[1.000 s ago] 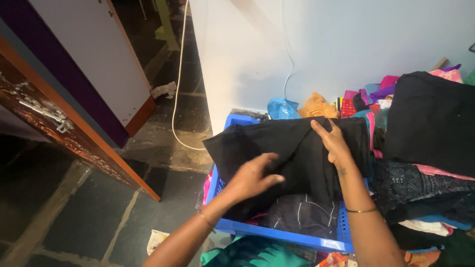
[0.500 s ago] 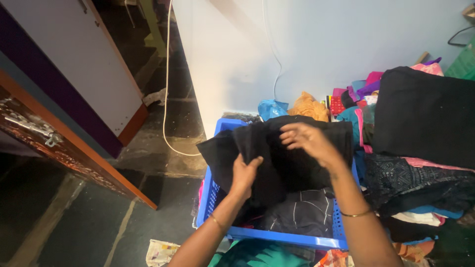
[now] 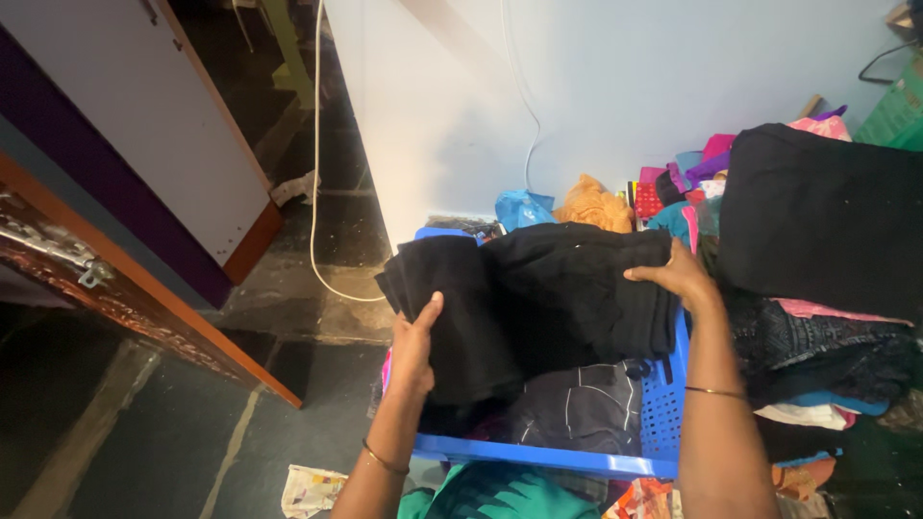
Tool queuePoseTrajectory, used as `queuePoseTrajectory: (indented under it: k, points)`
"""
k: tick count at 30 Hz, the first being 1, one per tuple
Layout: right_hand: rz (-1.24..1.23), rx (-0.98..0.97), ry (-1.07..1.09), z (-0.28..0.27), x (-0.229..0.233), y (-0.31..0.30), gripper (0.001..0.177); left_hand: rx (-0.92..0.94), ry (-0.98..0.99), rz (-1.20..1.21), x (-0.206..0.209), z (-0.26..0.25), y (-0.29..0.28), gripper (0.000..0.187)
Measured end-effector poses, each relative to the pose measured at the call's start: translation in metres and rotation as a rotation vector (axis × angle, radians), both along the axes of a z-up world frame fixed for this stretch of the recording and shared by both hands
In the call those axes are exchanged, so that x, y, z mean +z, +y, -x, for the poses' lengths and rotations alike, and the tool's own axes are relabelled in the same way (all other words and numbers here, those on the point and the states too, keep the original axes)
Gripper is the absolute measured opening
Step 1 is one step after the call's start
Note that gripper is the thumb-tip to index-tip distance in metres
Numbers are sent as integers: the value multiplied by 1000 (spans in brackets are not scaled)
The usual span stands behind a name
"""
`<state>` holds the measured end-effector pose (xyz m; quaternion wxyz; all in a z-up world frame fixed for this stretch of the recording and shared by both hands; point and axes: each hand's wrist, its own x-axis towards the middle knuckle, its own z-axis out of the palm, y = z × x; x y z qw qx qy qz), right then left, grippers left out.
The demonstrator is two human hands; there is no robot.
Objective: The person folds several garments from a blue basket, including a white cloth, a black top, and a red shirt, placing each folded item on a nearby surface. The person handles each item one at a time, smoothing and folding them neatly.
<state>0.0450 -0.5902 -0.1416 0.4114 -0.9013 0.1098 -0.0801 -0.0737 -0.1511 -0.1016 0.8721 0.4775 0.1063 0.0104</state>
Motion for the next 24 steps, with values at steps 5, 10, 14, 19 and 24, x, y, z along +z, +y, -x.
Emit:
queuePoseTrajectory:
  k: [5, 10, 14, 19, 24]
  points:
    - [365, 2, -140, 15, 32, 30, 71, 73, -77, 36, 41, 14, 22, 43]
    - [122, 25, -344, 33, 68, 65, 78, 364, -33, -155, 108, 34, 75, 52]
    - [-284, 63, -427, 51, 100, 54, 68, 408, -395, -97, 153, 72, 144, 36]
    - [-28, -166, -464, 46, 123, -41, 75, 644, -407, -371, 160, 104, 243, 36]
    - [-150, -312, -144, -20, 121, -159, 91, 701, -208, -443, 121, 104, 358, 38]
